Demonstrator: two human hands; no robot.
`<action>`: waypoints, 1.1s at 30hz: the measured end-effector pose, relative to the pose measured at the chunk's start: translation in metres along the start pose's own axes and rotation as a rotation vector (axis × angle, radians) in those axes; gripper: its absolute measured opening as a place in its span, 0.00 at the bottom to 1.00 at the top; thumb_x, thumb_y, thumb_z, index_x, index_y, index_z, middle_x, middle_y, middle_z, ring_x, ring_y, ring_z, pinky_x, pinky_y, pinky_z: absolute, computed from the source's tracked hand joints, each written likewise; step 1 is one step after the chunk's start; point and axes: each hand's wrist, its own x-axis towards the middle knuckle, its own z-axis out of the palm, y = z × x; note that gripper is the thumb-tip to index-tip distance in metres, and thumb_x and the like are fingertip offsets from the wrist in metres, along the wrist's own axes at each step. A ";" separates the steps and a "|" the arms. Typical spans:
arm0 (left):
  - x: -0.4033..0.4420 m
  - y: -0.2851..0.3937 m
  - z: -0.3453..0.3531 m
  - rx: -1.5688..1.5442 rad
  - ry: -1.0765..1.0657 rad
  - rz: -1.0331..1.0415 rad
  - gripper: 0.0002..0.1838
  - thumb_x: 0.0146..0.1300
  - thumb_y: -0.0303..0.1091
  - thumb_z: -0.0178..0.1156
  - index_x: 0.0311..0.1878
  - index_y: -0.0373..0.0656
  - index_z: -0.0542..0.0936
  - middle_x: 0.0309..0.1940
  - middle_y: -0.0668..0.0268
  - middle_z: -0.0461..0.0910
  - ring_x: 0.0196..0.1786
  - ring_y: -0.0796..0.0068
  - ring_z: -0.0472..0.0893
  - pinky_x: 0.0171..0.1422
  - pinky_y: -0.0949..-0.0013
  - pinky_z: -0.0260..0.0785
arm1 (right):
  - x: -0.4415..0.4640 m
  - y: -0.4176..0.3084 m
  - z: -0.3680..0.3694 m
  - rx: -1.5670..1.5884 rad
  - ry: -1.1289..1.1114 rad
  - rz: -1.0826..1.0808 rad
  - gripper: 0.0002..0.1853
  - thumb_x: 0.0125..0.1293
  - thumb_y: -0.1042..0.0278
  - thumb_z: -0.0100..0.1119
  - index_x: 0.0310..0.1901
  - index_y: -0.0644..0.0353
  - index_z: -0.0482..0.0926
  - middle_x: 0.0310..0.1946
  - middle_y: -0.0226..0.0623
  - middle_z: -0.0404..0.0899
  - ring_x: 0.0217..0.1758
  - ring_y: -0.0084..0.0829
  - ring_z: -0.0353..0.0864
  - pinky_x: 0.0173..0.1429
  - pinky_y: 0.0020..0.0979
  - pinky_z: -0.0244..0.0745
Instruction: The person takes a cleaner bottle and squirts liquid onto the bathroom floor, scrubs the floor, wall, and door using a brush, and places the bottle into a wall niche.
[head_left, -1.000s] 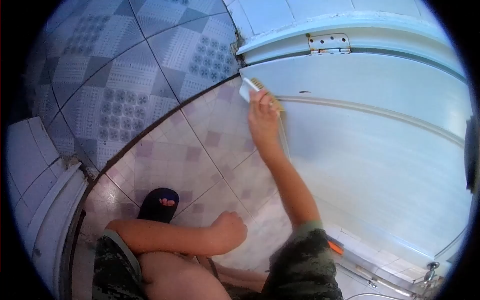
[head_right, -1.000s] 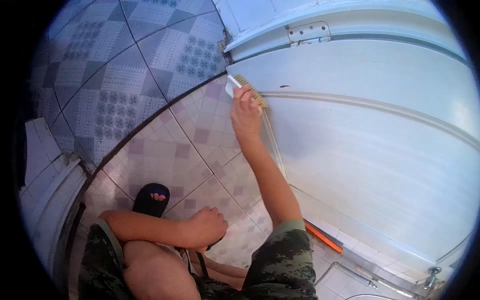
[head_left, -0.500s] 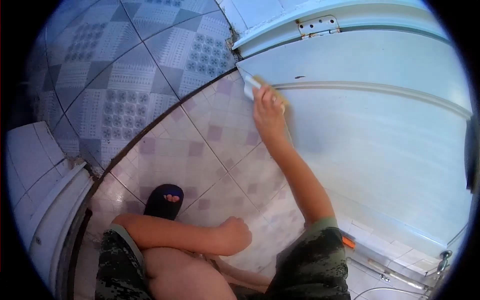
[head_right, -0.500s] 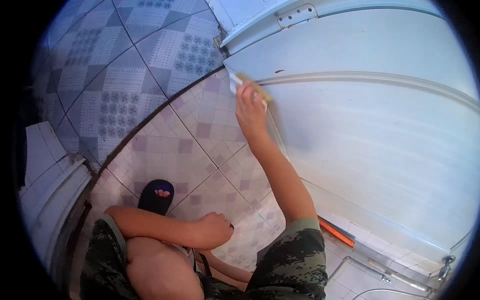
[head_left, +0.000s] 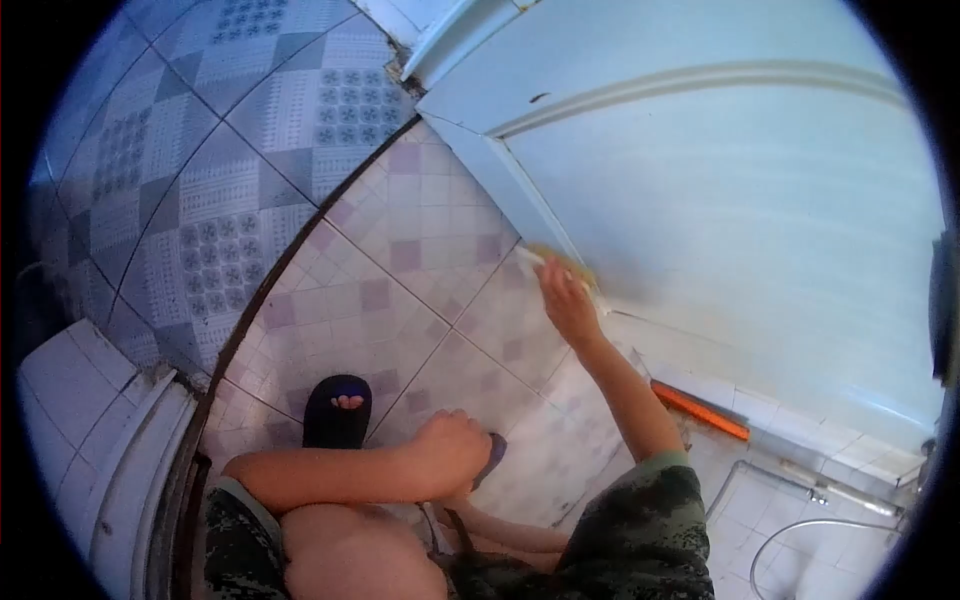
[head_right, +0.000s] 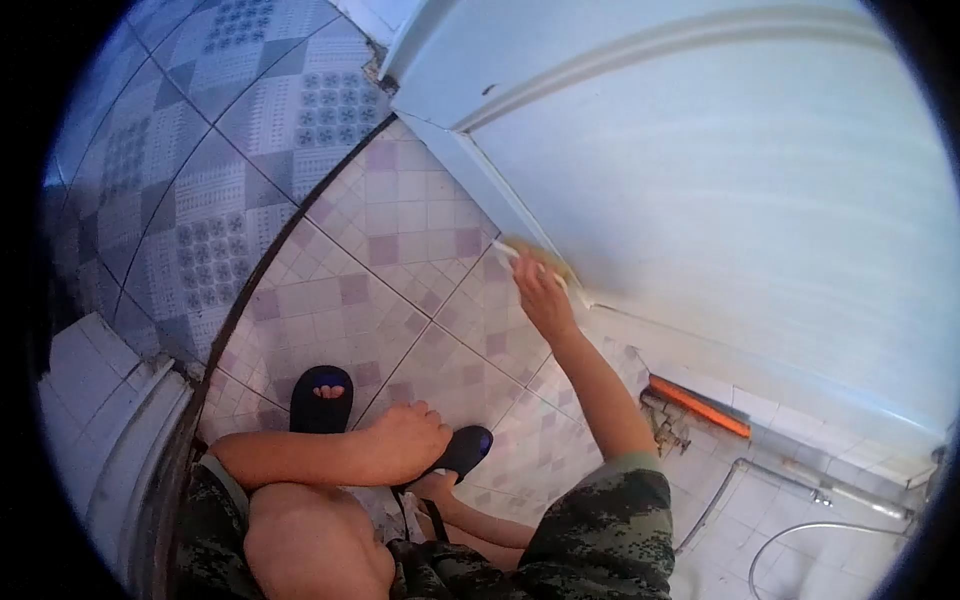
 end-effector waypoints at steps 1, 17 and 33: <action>0.000 0.000 0.002 -0.047 -0.040 0.022 0.12 0.44 0.34 0.62 0.33 0.40 0.80 0.33 0.58 0.80 0.40 0.61 0.79 0.41 0.62 0.72 | 0.031 0.004 -0.010 0.003 0.048 0.072 0.27 0.63 0.65 0.43 0.65 0.59 0.64 0.61 0.37 0.66 0.65 0.31 0.61 0.64 0.38 0.54; 0.001 -0.012 0.001 0.027 0.008 0.009 0.24 0.50 0.54 0.63 0.32 0.39 0.80 0.32 0.60 0.79 0.41 0.62 0.78 0.42 0.63 0.72 | -0.026 0.022 -0.006 0.029 0.335 0.560 0.18 0.63 0.68 0.53 0.55 0.43 0.78 0.56 0.35 0.69 0.54 0.33 0.66 0.55 0.34 0.62; -0.001 -0.013 -0.010 0.004 0.038 -0.016 0.11 0.49 0.33 0.58 0.36 0.38 0.77 0.34 0.58 0.78 0.41 0.62 0.78 0.43 0.63 0.71 | -0.015 0.005 -0.010 0.206 0.273 0.631 0.22 0.62 0.70 0.53 0.59 0.47 0.74 0.59 0.42 0.66 0.57 0.38 0.66 0.58 0.40 0.63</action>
